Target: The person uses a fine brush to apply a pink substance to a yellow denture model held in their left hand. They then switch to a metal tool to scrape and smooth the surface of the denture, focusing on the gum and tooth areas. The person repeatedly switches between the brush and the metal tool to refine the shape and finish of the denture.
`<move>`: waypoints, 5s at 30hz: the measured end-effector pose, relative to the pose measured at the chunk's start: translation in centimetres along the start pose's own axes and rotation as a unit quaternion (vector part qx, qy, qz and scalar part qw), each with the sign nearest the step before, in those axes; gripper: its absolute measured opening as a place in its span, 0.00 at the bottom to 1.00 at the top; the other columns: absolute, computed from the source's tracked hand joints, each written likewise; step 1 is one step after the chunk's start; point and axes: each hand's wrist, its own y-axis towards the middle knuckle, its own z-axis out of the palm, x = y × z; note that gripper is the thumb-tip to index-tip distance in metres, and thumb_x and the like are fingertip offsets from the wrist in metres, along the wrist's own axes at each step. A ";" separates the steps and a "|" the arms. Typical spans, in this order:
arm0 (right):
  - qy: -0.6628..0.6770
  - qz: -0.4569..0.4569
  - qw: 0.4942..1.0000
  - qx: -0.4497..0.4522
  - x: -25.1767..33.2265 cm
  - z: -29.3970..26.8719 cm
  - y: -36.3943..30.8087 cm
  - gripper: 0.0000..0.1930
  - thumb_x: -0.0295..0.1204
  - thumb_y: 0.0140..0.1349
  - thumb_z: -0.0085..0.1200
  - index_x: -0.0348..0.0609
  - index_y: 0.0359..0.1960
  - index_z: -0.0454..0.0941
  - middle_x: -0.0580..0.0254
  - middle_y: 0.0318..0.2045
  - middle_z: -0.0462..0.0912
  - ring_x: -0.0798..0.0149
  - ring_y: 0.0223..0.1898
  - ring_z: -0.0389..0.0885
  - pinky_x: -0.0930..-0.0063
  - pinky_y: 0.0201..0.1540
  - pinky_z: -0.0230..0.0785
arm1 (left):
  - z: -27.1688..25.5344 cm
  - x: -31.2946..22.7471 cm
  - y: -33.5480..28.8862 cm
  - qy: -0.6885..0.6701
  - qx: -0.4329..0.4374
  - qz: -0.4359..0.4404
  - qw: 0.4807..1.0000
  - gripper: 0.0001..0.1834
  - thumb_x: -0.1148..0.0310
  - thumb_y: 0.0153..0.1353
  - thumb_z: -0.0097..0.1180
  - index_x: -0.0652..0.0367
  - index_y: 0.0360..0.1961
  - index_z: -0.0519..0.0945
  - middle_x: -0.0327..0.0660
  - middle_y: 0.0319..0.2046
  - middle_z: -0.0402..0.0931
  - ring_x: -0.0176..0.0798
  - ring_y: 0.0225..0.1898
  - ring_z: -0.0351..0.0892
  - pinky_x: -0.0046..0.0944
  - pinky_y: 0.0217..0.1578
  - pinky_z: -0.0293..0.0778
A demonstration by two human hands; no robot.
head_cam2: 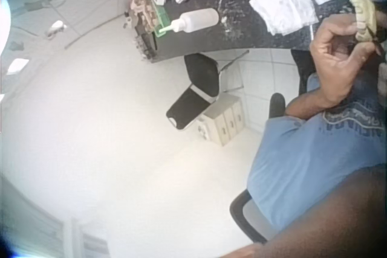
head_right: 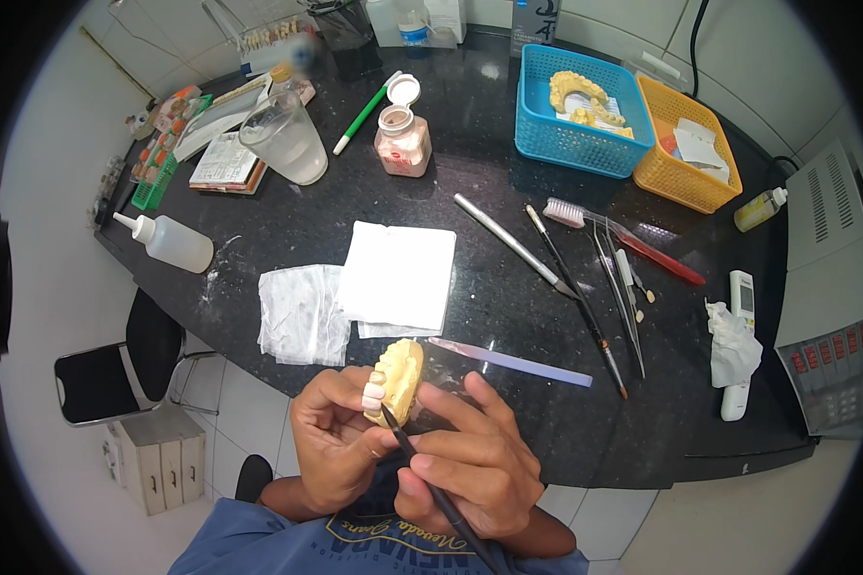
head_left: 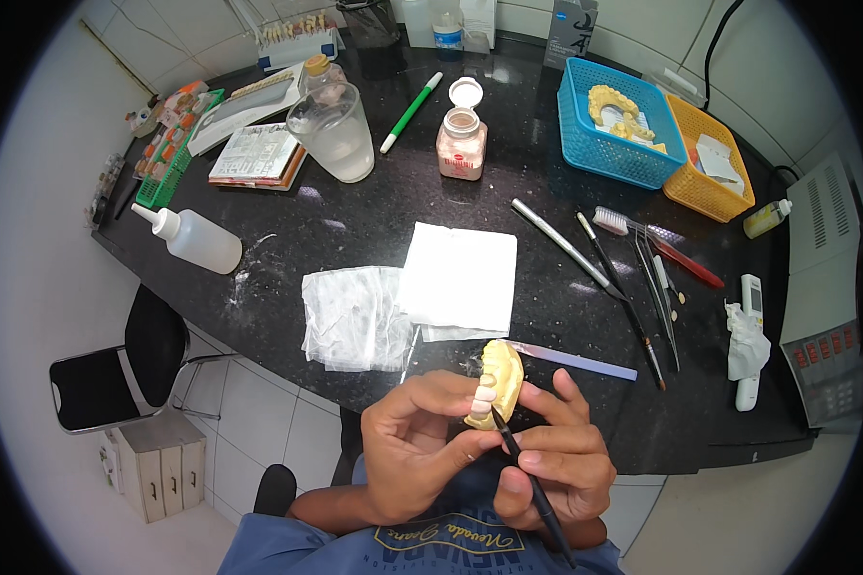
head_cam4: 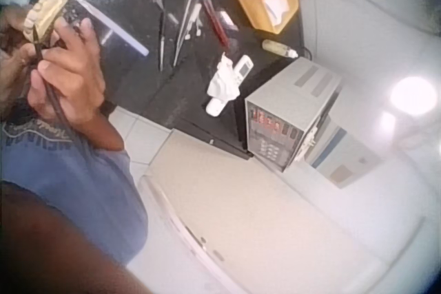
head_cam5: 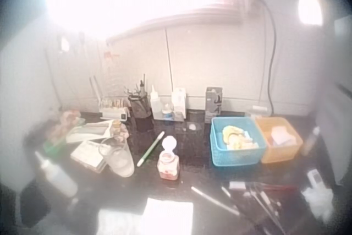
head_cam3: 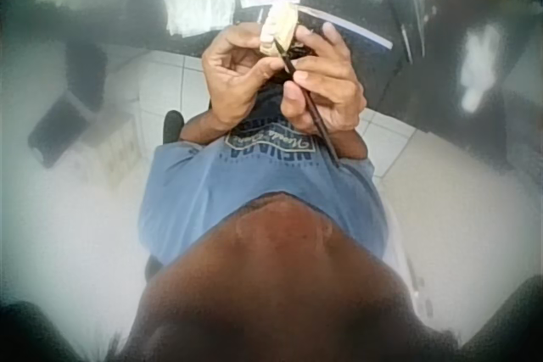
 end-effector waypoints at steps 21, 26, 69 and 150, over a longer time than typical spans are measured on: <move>0.004 0.010 1.000 0.002 0.0 -0.2 -0.2 0.12 0.31 0.57 0.65 0.46 0.38 0.74 0.62 0.29 0.83 0.50 0.44 0.86 0.47 0.65 0.64 | -0.1 -0.1 0.0 0.009 0.003 0.003 1.000 0.17 0.90 0.51 0.63 0.69 0.42 0.78 0.52 0.44 0.78 0.40 0.48 0.78 0.38 0.51 0.74; 0.056 0.012 0.997 -0.045 -0.4 -0.4 -0.8 0.12 0.31 0.57 0.65 0.44 0.38 0.73 0.58 0.31 0.82 0.48 0.44 0.86 0.44 0.63 0.64 | -0.3 -0.4 0.2 0.013 0.013 -0.007 1.000 0.18 0.90 0.53 0.61 0.70 0.46 0.78 0.52 0.47 0.77 0.40 0.50 0.77 0.38 0.53 0.73; -0.004 0.023 1.000 -0.006 -0.1 -0.2 0.0 0.12 0.29 0.55 0.66 0.44 0.37 0.74 0.58 0.29 0.83 0.51 0.42 0.87 0.47 0.63 0.66 | -1.0 -0.6 0.3 0.063 0.052 0.011 0.997 0.19 0.86 0.57 0.59 0.71 0.51 0.78 0.49 0.46 0.76 0.38 0.49 0.75 0.36 0.52 0.69; -0.105 0.051 0.957 0.267 1.7 0.6 11.3 0.20 0.20 0.52 0.65 0.40 0.49 0.83 0.54 0.31 0.85 0.66 0.28 0.83 0.77 0.33 0.73 | -4.2 -3.4 -0.9 -0.168 0.063 -0.129 0.975 0.24 0.64 0.68 0.57 0.72 0.56 0.71 0.52 0.51 0.76 0.42 0.55 0.77 0.43 0.57 0.75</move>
